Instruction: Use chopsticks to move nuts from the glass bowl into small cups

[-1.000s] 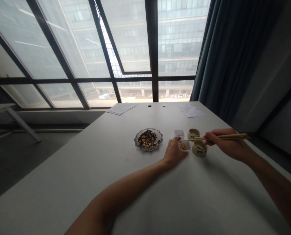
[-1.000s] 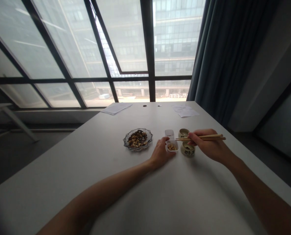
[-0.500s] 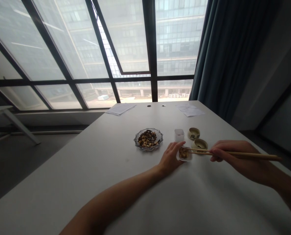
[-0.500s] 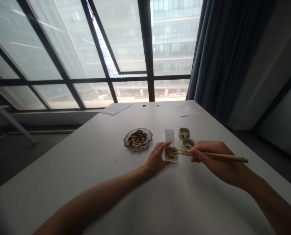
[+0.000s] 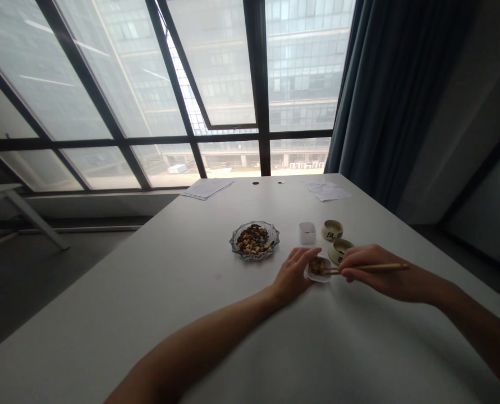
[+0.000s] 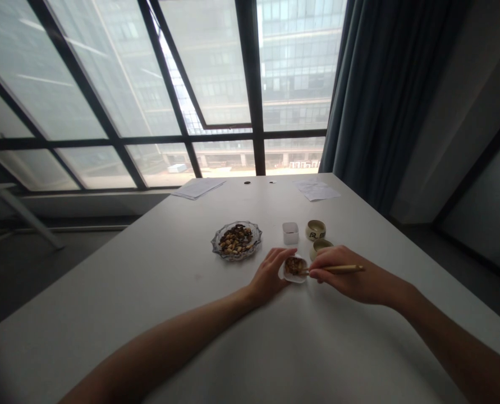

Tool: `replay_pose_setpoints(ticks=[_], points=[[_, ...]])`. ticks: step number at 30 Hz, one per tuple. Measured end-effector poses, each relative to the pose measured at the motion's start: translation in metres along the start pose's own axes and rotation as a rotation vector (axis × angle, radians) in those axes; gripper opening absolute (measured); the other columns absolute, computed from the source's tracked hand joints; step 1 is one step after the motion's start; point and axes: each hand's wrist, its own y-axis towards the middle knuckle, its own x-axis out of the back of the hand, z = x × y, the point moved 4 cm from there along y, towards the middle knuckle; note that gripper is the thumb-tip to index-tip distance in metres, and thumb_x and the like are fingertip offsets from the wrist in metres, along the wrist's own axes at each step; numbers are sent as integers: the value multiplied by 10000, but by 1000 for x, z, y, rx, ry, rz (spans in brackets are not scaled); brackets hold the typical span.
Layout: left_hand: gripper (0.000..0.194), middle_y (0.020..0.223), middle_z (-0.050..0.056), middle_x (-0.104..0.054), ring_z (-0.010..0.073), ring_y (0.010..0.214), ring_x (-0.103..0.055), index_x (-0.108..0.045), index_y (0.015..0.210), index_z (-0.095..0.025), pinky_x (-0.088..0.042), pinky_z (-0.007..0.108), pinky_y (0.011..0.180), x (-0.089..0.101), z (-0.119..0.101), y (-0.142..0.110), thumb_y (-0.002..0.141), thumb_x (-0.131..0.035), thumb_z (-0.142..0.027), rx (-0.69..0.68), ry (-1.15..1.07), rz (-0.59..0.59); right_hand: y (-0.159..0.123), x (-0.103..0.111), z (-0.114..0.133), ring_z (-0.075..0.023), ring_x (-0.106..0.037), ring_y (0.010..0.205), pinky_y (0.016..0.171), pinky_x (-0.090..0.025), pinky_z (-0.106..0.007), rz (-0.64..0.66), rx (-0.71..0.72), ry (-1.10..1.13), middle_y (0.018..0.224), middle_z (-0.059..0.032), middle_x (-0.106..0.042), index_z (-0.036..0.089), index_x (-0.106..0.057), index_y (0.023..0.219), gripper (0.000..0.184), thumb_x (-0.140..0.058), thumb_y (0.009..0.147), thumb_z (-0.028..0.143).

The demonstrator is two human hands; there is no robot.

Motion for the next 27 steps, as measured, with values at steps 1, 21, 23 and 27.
replay_pose_setpoints(ticks=[1,21,23,27], points=[[783,1326,66,-625,279,1252,-554,-460,1478,-310,-501,427,1057,0,0,0,802,-809,-126,0,1,10,3,0,1,-230,-671,807,785,-509,-328,9,3,-2,891,-51,-752,236,-777,836,353,-598,963,513],[933,1298,73,-592,296,1199,-566,-418,1498,-312,-499,461,1036,-8,20,3,701,-893,-213,280,-76,-41,5,32,-41,-303,-785,864,835,-651,-404,-312,-216,427,927,-132,-800,166,-811,937,553,-689,841,696],[936,1315,89,-592,310,1221,-553,-420,1500,-286,-483,482,1054,-10,23,4,698,-899,-229,330,-69,-34,13,43,-46,-306,-789,842,826,-661,-408,-426,-199,455,911,-137,-801,159,-809,927,543,-719,824,685],[926,1360,131,-556,346,1286,-496,-444,1477,-214,-430,501,1111,-10,25,3,672,-901,-245,376,-35,-26,45,48,-56,-271,-794,816,813,-668,-357,-584,-232,518,910,-133,-802,161,-785,870,359,-729,905,515]])
